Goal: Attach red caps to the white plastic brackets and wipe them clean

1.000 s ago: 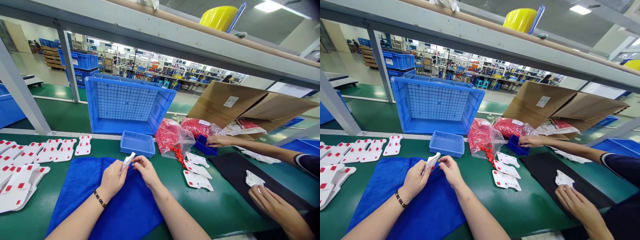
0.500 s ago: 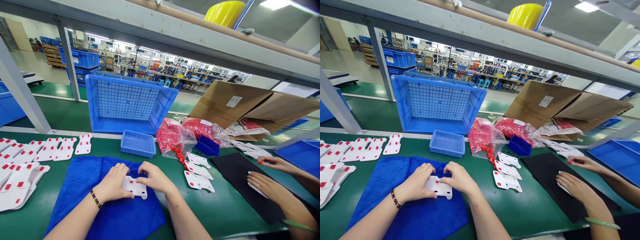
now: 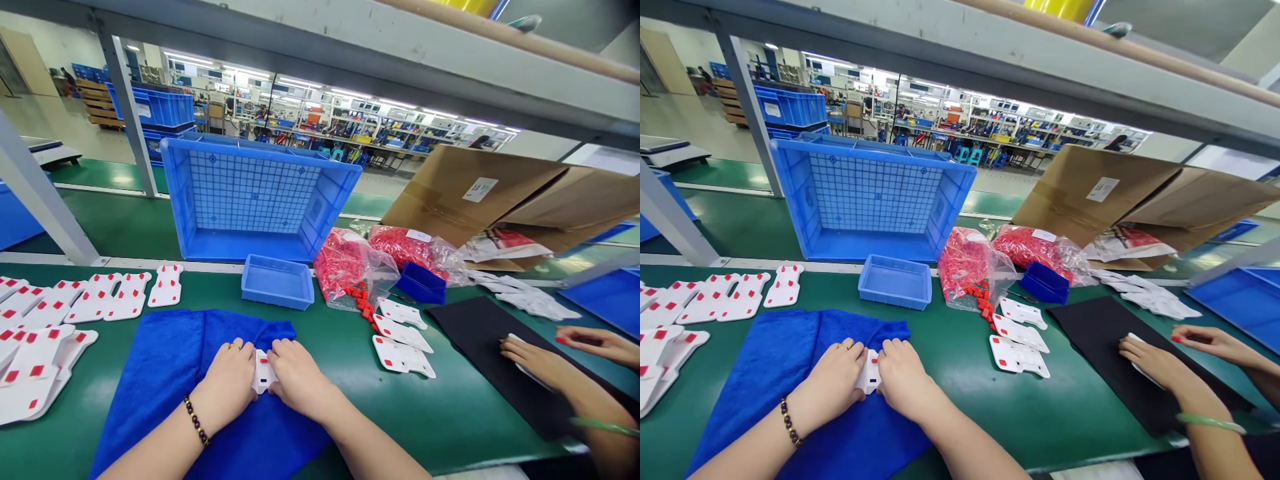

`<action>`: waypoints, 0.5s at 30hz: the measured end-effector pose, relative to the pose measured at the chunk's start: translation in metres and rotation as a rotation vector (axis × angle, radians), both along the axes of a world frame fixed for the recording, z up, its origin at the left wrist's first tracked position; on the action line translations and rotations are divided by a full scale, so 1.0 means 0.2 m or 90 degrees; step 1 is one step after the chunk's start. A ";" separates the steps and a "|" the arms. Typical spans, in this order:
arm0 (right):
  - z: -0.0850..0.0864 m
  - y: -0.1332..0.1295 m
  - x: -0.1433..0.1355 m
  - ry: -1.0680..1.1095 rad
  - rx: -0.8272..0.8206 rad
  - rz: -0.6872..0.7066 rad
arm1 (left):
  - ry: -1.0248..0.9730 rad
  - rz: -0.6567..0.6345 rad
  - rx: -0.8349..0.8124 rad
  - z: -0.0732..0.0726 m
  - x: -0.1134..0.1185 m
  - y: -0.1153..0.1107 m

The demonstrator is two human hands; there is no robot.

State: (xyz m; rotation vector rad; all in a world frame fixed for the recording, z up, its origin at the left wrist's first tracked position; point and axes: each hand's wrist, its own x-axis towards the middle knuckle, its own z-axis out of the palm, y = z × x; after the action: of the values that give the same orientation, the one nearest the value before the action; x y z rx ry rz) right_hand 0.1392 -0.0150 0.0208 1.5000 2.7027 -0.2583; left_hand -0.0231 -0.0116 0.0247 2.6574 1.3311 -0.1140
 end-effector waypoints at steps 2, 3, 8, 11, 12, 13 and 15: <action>0.00 0.01 0.01 0.005 -0.016 0.008 | 0.013 0.002 -0.011 0.00 0.01 0.00; 0.00 0.02 0.02 0.009 -0.023 0.012 | 0.019 0.002 -0.017 0.01 0.02 0.00; 0.00 0.04 0.03 0.020 -0.034 0.033 | 0.021 -0.004 -0.036 0.01 0.04 0.02; -0.01 0.06 0.03 0.027 -0.039 0.040 | 0.007 0.007 -0.038 0.01 0.04 0.02; -0.01 0.06 0.03 0.030 -0.041 0.040 | 0.004 0.011 -0.040 0.01 0.04 0.02; -0.02 0.06 0.03 0.034 -0.043 0.039 | 0.003 0.014 -0.044 0.01 0.04 0.02; -0.02 0.06 0.04 0.042 -0.045 0.035 | -0.001 0.022 -0.053 0.02 0.05 0.02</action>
State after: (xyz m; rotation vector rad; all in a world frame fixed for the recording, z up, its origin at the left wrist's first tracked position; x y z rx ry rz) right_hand 0.1470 -0.0028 0.0162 1.4207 2.7487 -0.4037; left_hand -0.0140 -0.0072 0.0278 2.5643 1.3407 -0.1600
